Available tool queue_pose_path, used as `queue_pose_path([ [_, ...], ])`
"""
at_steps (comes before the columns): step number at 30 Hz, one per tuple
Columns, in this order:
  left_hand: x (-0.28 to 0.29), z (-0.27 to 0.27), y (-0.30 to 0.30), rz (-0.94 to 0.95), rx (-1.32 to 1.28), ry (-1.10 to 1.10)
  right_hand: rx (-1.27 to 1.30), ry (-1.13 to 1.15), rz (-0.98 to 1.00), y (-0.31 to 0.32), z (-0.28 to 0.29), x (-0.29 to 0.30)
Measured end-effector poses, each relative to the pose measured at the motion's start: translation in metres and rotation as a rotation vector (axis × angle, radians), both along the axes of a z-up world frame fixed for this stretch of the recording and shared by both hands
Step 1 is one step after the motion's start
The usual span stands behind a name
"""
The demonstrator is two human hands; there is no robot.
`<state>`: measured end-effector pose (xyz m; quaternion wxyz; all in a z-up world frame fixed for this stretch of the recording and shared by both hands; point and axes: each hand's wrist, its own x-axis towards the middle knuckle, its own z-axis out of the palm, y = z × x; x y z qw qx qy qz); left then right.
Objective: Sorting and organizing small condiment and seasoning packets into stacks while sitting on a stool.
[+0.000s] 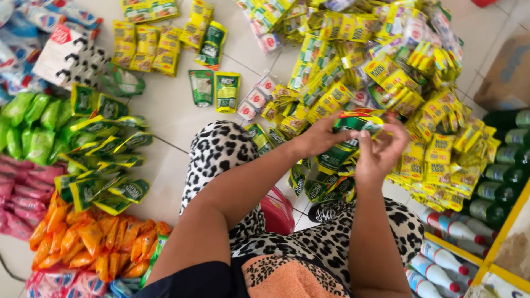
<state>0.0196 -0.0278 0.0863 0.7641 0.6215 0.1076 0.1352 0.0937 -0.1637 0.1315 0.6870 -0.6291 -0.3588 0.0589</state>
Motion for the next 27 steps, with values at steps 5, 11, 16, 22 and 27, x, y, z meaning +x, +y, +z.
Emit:
queue_pose_path([
  [5, -0.002, 0.018, 0.021, 0.104, 0.255, -0.195, -0.221, -0.154, -0.023, 0.003, 0.055, 0.01],
  [11, -0.036, 0.064, 0.083, 0.261, 0.499, -0.221, -0.314, -0.01, 0.26, 0.063, 0.105, 0.008],
  [16, -0.122, 0.08, 0.121, 0.57, 0.652, -0.222, -0.314, -0.436, 0.423, 0.128, 0.111, -0.038],
  [22, -0.253, 0.069, 0.126, 1.017, 0.622, 0.062, -0.453, -0.622, 0.621, 0.202, 0.077, -0.142],
  [27, -0.337, 0.039, 0.123, 0.885, 0.746, 0.427, -0.619, -0.634, 0.832, 0.236, 0.044, -0.238],
])
